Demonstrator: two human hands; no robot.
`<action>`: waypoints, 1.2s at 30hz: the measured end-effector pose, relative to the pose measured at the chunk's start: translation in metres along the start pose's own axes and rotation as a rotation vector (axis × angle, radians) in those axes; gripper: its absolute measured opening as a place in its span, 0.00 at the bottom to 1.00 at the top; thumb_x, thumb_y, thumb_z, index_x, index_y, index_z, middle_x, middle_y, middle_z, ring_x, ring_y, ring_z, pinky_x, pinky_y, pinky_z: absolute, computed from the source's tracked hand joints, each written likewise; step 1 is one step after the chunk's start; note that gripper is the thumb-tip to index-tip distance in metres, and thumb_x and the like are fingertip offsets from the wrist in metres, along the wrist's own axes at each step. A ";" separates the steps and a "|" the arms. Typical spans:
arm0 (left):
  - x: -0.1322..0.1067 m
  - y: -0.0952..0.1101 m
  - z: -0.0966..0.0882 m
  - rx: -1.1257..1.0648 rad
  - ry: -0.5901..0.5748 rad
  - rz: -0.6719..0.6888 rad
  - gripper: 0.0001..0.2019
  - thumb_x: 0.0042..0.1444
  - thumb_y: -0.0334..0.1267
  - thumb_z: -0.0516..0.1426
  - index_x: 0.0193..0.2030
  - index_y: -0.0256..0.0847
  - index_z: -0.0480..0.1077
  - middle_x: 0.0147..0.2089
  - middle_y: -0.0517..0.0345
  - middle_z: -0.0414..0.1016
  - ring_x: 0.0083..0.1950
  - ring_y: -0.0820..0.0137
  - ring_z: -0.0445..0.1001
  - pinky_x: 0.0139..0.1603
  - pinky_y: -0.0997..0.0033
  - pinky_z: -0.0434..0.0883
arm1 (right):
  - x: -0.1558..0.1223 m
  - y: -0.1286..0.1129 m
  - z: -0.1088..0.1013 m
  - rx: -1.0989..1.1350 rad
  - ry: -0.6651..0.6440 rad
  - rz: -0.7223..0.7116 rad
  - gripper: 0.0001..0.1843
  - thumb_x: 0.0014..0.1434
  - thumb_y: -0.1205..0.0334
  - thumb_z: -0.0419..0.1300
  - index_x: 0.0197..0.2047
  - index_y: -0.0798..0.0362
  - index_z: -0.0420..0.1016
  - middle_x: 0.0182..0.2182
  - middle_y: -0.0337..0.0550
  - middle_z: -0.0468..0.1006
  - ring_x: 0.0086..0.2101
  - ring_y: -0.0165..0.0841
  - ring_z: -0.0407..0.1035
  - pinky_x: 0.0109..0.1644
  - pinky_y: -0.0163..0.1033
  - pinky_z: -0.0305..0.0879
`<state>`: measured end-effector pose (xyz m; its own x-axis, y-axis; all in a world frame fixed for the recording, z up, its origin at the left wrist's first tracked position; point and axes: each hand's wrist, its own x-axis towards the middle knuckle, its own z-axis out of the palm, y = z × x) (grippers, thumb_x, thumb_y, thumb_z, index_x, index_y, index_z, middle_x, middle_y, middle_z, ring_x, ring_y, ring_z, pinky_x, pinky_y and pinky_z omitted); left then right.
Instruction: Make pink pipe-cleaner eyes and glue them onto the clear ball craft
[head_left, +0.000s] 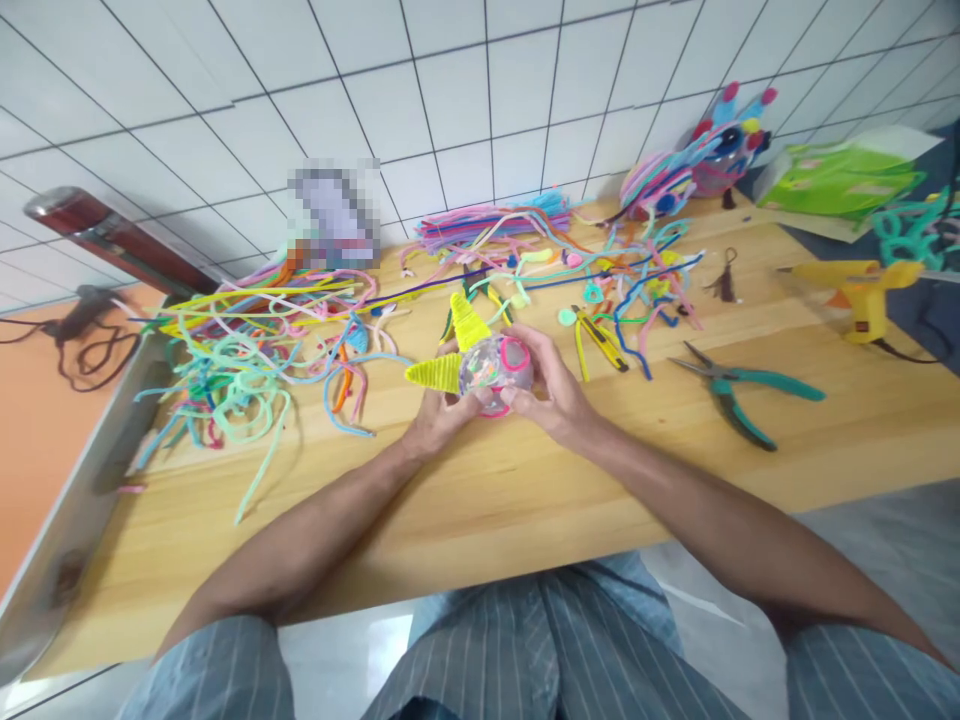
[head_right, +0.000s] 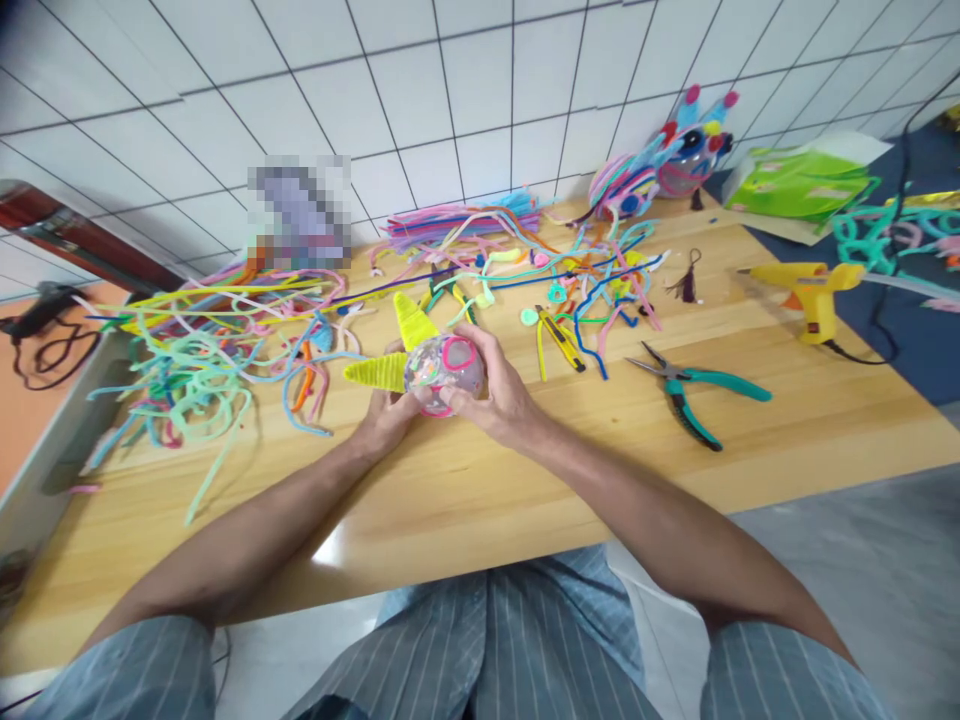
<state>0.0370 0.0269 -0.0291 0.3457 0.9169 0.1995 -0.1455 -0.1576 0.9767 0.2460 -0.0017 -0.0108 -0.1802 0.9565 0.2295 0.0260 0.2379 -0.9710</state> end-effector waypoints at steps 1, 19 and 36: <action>0.000 0.002 0.001 0.007 0.010 -0.007 0.43 0.60 0.62 0.73 0.74 0.47 0.65 0.62 0.46 0.83 0.60 0.52 0.84 0.63 0.51 0.79 | 0.001 -0.001 -0.001 0.001 -0.011 0.008 0.53 0.61 0.30 0.74 0.78 0.44 0.62 0.76 0.57 0.71 0.72 0.55 0.71 0.78 0.63 0.70; 0.006 -0.012 -0.001 -0.083 -0.126 0.176 0.41 0.69 0.65 0.63 0.82 0.53 0.60 0.79 0.46 0.69 0.82 0.42 0.66 0.82 0.36 0.67 | 0.013 0.016 -0.006 0.223 0.147 0.070 0.42 0.54 0.32 0.79 0.65 0.41 0.76 0.63 0.46 0.84 0.64 0.51 0.78 0.72 0.58 0.75; 0.007 -0.025 -0.014 0.179 -0.182 0.245 0.45 0.71 0.50 0.68 0.87 0.61 0.51 0.89 0.45 0.51 0.88 0.43 0.57 0.81 0.38 0.72 | 0.023 0.014 -0.003 0.365 0.353 0.059 0.32 0.50 0.38 0.80 0.53 0.43 0.82 0.51 0.43 0.88 0.54 0.46 0.81 0.64 0.54 0.79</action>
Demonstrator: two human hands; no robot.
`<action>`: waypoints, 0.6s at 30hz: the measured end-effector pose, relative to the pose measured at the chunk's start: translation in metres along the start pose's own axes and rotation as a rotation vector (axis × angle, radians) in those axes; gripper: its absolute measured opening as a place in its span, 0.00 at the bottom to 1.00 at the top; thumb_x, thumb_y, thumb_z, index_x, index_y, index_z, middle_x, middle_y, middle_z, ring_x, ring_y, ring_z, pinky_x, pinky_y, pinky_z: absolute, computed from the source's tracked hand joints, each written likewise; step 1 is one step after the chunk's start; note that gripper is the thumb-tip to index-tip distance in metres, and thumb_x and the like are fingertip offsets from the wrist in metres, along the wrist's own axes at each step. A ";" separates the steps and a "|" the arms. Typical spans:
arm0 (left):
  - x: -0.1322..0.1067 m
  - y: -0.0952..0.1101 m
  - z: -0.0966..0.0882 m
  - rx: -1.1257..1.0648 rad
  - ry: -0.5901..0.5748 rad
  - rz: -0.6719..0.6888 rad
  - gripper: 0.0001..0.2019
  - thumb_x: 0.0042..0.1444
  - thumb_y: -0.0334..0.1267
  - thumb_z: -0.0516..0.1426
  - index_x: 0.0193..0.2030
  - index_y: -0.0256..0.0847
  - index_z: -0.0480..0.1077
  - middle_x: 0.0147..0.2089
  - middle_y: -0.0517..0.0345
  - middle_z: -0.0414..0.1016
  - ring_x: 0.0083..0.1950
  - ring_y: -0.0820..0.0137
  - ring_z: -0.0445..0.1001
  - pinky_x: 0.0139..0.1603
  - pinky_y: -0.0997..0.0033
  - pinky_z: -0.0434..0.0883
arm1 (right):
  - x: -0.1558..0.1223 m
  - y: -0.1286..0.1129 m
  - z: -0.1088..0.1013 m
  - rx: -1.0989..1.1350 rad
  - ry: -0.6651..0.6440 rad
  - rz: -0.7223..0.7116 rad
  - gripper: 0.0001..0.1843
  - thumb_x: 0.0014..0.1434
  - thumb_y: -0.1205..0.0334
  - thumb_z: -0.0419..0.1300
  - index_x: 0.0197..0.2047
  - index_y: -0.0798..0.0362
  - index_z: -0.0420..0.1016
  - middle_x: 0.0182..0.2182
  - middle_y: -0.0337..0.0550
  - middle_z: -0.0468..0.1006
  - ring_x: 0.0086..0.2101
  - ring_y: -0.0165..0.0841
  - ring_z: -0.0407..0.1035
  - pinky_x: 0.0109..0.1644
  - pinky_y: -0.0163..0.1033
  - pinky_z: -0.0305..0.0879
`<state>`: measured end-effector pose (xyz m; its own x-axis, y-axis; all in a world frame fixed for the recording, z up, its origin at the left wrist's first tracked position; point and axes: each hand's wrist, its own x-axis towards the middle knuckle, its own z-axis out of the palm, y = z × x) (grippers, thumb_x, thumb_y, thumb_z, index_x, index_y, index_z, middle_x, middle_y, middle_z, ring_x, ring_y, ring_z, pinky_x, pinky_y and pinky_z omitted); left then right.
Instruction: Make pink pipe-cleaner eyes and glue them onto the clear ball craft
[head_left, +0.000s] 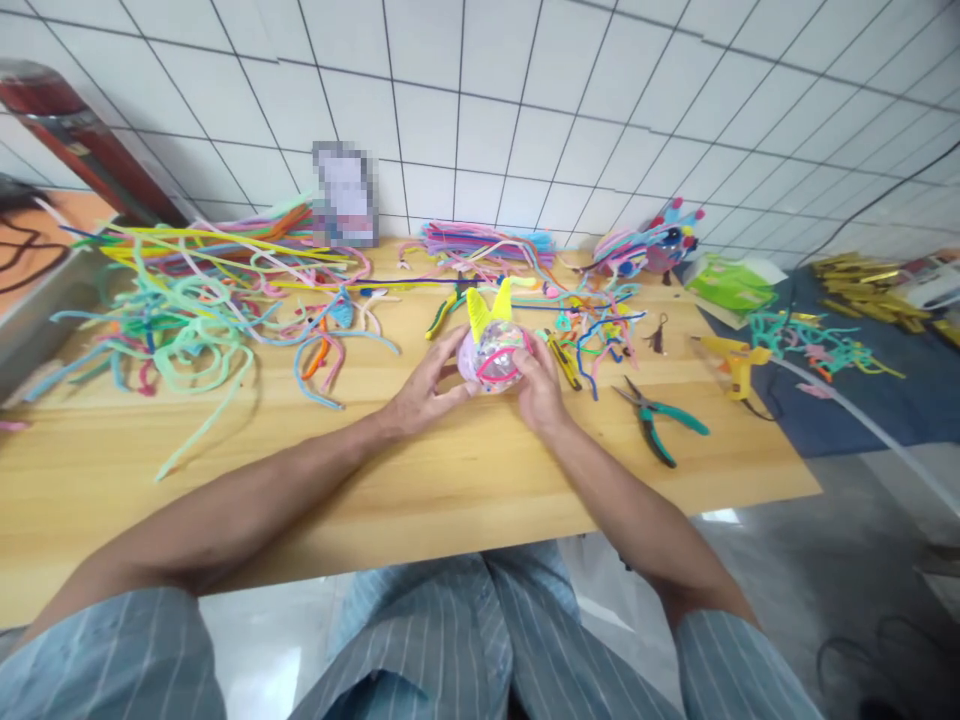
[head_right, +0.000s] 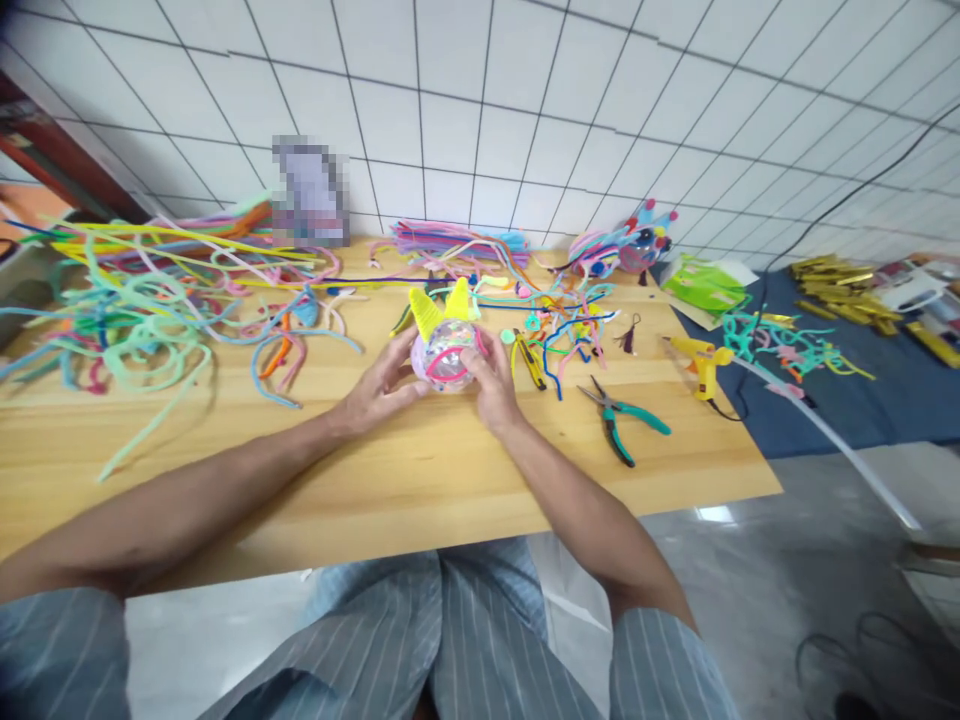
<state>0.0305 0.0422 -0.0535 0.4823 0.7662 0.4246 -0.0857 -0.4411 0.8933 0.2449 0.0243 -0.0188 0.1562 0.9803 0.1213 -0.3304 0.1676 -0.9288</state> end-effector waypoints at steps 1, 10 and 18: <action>0.000 0.002 -0.001 0.006 -0.001 0.005 0.45 0.71 0.50 0.68 0.87 0.61 0.52 0.89 0.45 0.51 0.88 0.43 0.57 0.81 0.39 0.72 | 0.000 0.000 0.001 0.010 0.000 0.008 0.32 0.50 0.38 0.80 0.53 0.43 0.82 0.51 0.43 0.88 0.54 0.46 0.81 0.63 0.53 0.79; -0.004 0.005 -0.004 0.034 0.028 -0.008 0.41 0.73 0.49 0.67 0.87 0.59 0.56 0.89 0.43 0.53 0.88 0.45 0.57 0.81 0.42 0.73 | -0.002 0.000 0.000 -0.033 -0.036 0.080 0.37 0.51 0.36 0.78 0.58 0.44 0.78 0.58 0.47 0.87 0.60 0.49 0.80 0.69 0.57 0.76; -0.003 0.006 -0.004 -0.075 0.008 -0.046 0.43 0.70 0.52 0.69 0.86 0.58 0.58 0.90 0.44 0.50 0.89 0.42 0.55 0.83 0.38 0.70 | -0.008 0.001 -0.003 -0.171 -0.045 -0.033 0.43 0.54 0.29 0.75 0.64 0.43 0.74 0.65 0.51 0.81 0.66 0.51 0.76 0.75 0.60 0.71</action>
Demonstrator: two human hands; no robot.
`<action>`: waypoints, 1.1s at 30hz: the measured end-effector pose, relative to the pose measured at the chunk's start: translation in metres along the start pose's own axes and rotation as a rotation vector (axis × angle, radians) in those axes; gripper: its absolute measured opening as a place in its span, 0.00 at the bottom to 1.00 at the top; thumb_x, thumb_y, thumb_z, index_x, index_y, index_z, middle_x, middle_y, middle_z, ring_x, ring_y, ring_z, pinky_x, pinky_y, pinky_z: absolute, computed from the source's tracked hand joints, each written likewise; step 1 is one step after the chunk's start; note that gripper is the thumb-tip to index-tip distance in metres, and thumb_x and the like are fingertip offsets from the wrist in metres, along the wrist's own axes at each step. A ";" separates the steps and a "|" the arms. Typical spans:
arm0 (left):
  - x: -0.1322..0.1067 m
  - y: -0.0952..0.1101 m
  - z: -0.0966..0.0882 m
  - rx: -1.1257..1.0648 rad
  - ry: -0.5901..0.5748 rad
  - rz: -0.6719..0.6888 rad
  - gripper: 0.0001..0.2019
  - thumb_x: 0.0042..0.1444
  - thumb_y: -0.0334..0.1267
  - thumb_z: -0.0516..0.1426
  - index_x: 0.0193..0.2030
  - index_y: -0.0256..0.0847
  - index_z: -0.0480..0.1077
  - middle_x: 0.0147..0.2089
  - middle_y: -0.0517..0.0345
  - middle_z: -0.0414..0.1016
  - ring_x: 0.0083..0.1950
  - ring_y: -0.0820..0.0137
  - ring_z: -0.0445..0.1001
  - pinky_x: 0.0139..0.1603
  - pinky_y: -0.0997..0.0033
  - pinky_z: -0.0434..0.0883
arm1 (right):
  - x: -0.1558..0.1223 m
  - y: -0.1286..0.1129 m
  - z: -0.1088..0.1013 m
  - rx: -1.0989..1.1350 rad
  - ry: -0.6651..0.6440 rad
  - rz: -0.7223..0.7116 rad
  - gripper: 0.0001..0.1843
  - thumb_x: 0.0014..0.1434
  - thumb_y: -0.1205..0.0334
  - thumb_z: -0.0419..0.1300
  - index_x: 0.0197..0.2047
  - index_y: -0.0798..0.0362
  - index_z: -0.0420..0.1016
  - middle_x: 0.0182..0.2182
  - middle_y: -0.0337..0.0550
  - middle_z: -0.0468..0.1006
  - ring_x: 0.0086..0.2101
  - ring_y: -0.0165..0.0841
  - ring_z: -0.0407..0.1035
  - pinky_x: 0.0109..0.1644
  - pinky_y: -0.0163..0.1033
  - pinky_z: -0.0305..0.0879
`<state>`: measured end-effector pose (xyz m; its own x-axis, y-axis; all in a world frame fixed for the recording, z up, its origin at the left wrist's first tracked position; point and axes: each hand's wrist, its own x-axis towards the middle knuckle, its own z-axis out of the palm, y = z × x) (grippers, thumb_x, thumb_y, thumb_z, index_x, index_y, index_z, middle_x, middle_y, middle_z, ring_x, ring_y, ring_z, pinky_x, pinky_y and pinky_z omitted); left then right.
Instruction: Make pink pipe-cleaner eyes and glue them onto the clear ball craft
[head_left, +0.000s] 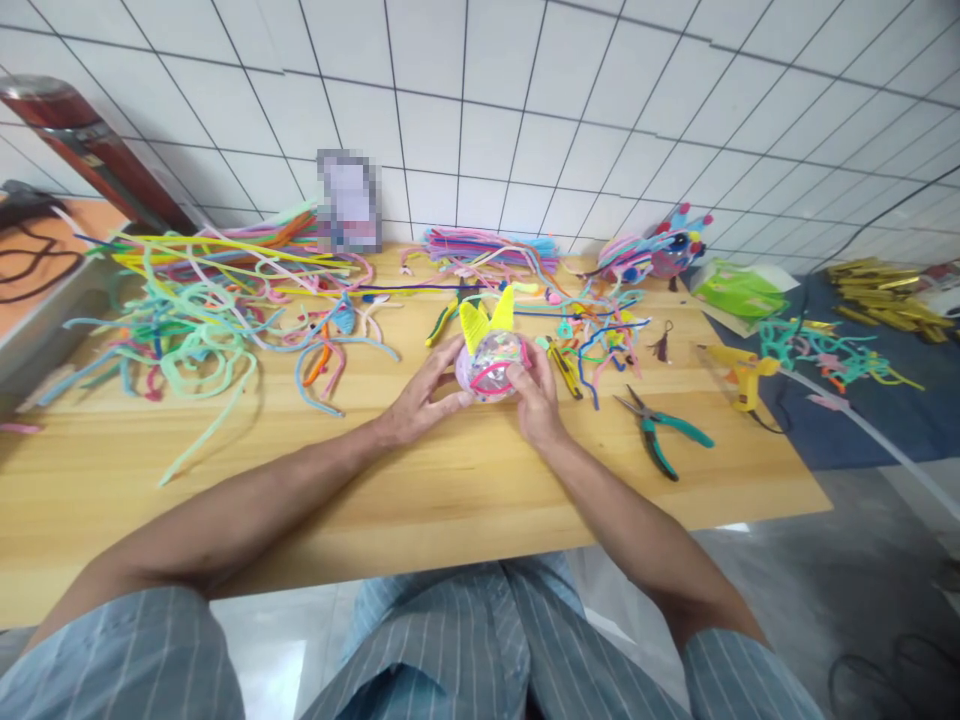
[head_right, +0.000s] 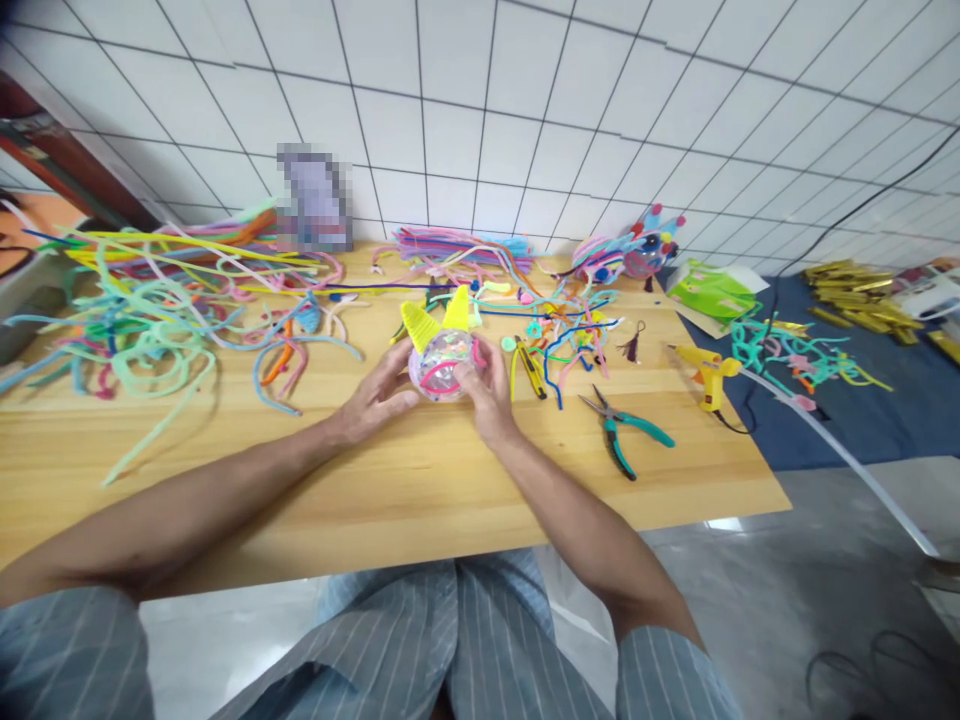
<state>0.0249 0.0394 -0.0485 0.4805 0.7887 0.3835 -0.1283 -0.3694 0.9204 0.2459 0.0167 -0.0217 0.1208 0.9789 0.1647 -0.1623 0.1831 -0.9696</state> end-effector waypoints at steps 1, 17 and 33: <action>0.001 0.001 0.000 -0.020 -0.007 -0.005 0.44 0.70 0.53 0.69 0.86 0.58 0.56 0.90 0.43 0.51 0.88 0.41 0.57 0.82 0.36 0.71 | -0.001 -0.001 0.000 -0.030 0.008 -0.028 0.43 0.56 0.29 0.74 0.66 0.44 0.73 0.66 0.52 0.80 0.67 0.51 0.75 0.76 0.60 0.70; 0.008 -0.001 0.004 -0.065 -0.005 -0.074 0.34 0.69 0.51 0.69 0.76 0.48 0.65 0.76 0.41 0.74 0.74 0.49 0.78 0.76 0.39 0.76 | -0.003 -0.017 0.001 -0.395 0.070 -0.481 0.53 0.54 0.40 0.79 0.76 0.46 0.64 0.72 0.61 0.71 0.71 0.57 0.68 0.80 0.67 0.64; 0.010 0.001 0.008 -0.079 0.028 -0.002 0.35 0.71 0.50 0.68 0.80 0.49 0.65 0.76 0.43 0.77 0.70 0.52 0.82 0.71 0.45 0.80 | -0.002 -0.019 0.002 -0.241 0.058 -0.292 0.56 0.51 0.30 0.79 0.74 0.46 0.68 0.74 0.60 0.71 0.72 0.56 0.68 0.79 0.64 0.65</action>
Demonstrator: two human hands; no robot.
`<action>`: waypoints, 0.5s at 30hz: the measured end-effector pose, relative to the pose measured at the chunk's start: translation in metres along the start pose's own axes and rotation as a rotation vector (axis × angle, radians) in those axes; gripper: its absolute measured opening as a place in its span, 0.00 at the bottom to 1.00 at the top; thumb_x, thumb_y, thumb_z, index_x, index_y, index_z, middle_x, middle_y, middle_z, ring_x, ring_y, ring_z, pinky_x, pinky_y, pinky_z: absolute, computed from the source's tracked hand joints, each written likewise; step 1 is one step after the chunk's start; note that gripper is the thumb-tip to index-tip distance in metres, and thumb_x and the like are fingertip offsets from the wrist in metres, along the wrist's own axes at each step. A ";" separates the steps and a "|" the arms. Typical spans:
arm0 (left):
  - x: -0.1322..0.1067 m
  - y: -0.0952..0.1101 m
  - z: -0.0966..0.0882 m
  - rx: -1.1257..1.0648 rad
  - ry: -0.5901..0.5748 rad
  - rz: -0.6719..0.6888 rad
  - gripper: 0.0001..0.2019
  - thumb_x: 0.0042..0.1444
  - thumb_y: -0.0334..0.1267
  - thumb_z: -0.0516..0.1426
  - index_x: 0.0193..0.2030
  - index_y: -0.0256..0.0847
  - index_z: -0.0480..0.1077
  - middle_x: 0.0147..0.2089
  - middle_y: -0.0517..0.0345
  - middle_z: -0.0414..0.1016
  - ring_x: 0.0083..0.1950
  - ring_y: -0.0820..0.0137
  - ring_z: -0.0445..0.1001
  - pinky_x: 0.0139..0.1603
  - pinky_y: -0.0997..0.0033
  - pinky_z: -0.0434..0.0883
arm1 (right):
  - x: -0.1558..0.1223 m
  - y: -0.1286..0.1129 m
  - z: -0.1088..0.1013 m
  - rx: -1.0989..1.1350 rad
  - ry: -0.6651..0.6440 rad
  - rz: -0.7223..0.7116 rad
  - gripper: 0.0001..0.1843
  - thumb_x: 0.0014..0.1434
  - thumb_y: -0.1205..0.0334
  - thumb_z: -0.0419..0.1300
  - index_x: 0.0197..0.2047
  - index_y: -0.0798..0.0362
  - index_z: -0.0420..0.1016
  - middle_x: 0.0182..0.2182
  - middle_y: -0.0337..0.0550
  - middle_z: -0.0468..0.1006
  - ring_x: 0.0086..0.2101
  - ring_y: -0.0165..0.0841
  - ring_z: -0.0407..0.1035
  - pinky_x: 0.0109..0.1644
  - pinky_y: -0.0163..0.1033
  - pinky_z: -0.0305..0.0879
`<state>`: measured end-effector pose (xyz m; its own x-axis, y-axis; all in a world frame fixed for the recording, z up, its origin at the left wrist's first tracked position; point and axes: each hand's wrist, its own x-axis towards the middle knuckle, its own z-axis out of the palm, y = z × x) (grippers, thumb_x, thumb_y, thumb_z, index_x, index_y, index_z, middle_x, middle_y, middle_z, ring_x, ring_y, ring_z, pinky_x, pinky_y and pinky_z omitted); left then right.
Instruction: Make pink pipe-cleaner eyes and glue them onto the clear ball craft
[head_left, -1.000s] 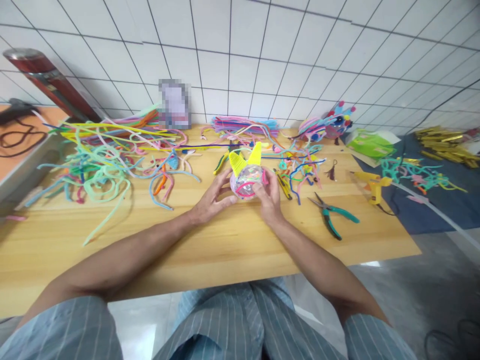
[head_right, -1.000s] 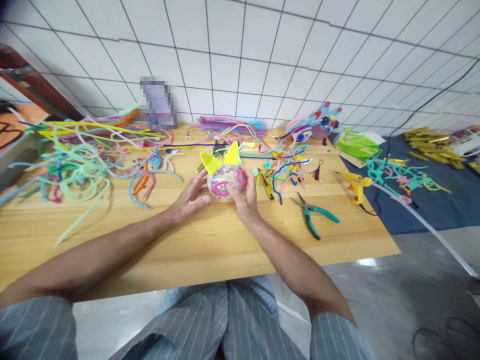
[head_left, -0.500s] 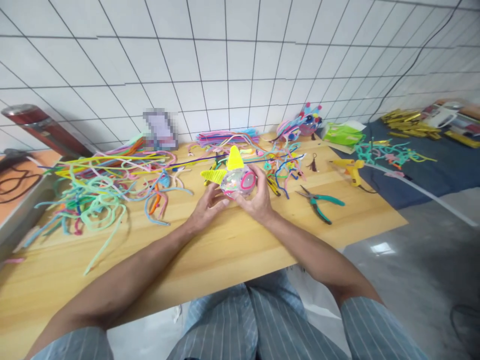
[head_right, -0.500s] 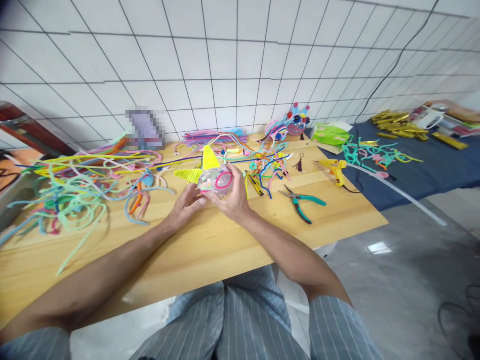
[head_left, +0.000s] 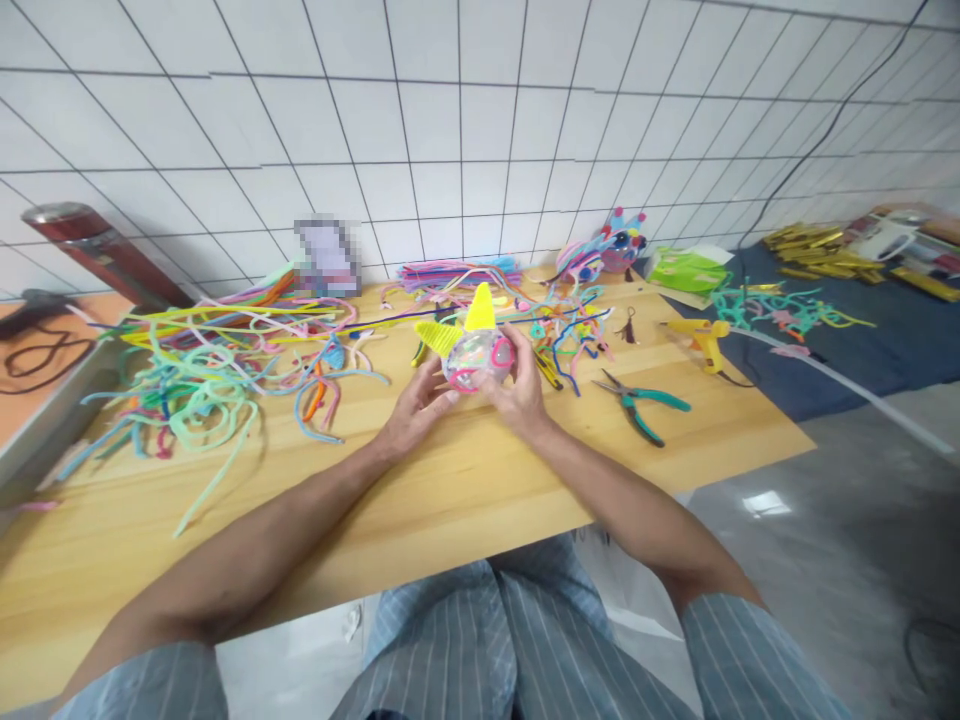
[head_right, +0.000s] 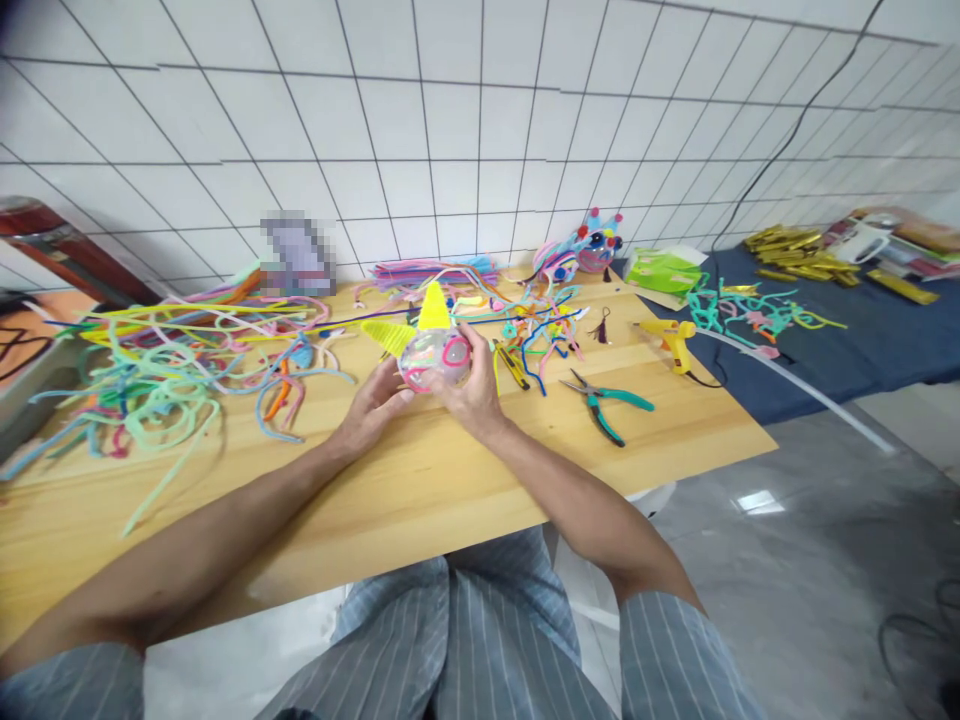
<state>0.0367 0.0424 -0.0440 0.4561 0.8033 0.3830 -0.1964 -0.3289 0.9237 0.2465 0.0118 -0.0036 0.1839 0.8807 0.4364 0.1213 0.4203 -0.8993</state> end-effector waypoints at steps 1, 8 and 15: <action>-0.001 -0.002 -0.001 0.014 0.016 0.012 0.36 0.71 0.50 0.68 0.81 0.50 0.64 0.75 0.43 0.77 0.70 0.52 0.82 0.70 0.45 0.81 | 0.001 0.002 0.000 0.063 -0.003 0.059 0.55 0.52 0.29 0.77 0.73 0.46 0.68 0.74 0.58 0.72 0.71 0.55 0.69 0.78 0.63 0.67; -0.002 -0.001 -0.004 0.084 0.082 0.053 0.35 0.74 0.53 0.65 0.83 0.57 0.63 0.85 0.45 0.64 0.79 0.50 0.73 0.77 0.42 0.75 | 0.008 0.019 0.003 0.281 -0.061 0.269 0.43 0.52 0.28 0.76 0.63 0.43 0.76 0.65 0.49 0.84 0.66 0.51 0.77 0.72 0.57 0.75; 0.000 -0.001 -0.002 0.020 0.041 0.054 0.40 0.71 0.55 0.67 0.85 0.60 0.59 0.88 0.46 0.58 0.81 0.46 0.70 0.77 0.42 0.76 | 0.005 0.016 0.007 0.350 -0.063 0.348 0.36 0.53 0.31 0.76 0.57 0.43 0.79 0.59 0.46 0.87 0.59 0.49 0.82 0.67 0.56 0.79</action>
<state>0.0348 0.0438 -0.0446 0.4091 0.8038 0.4320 -0.2022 -0.3818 0.9018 0.2429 0.0239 -0.0158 0.0947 0.9887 0.1158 -0.2733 0.1377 -0.9520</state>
